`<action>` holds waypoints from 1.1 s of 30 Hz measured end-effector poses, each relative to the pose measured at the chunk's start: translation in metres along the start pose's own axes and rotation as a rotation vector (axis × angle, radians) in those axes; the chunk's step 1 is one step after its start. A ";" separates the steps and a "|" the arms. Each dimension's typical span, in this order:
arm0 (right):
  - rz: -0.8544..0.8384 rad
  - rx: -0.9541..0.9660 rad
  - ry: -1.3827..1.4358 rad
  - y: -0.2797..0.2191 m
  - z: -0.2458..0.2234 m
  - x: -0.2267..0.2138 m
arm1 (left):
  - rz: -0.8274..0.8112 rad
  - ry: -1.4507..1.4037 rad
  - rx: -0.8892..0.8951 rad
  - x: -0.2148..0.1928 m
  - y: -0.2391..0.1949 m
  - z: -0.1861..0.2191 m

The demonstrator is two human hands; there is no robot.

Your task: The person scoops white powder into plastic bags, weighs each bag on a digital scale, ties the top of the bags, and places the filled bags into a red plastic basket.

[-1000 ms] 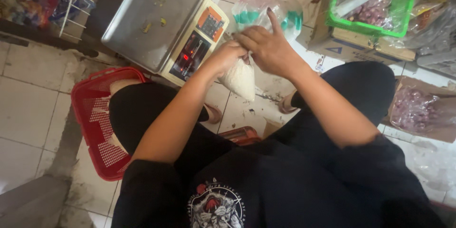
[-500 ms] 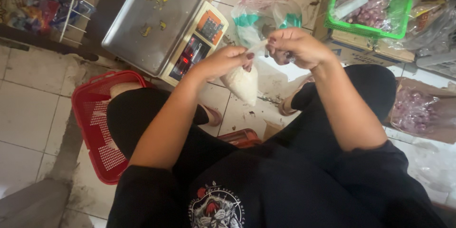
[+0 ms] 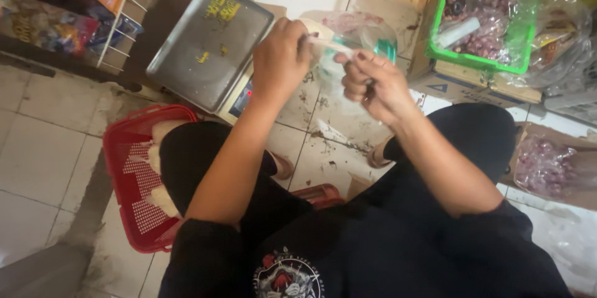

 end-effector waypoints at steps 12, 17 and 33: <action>-0.583 0.355 0.422 0.004 0.098 0.002 | -0.189 -1.281 -0.123 0.001 0.001 0.048; -0.313 0.154 -0.030 0.023 0.056 -0.036 | -0.143 -0.880 0.067 -0.029 -0.005 0.075; 0.147 -0.344 -1.137 0.126 0.072 0.033 | 0.201 -0.208 -0.267 0.007 -0.067 -0.127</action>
Point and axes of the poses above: each hand's wrist, its own y-axis towards the middle knuckle, its own x-axis out of the palm, z = x × y, the point moved 4 cm from there along y, towards the middle knuckle, and after that the axes turned 5 degrees about x, right-handed, at the moved point
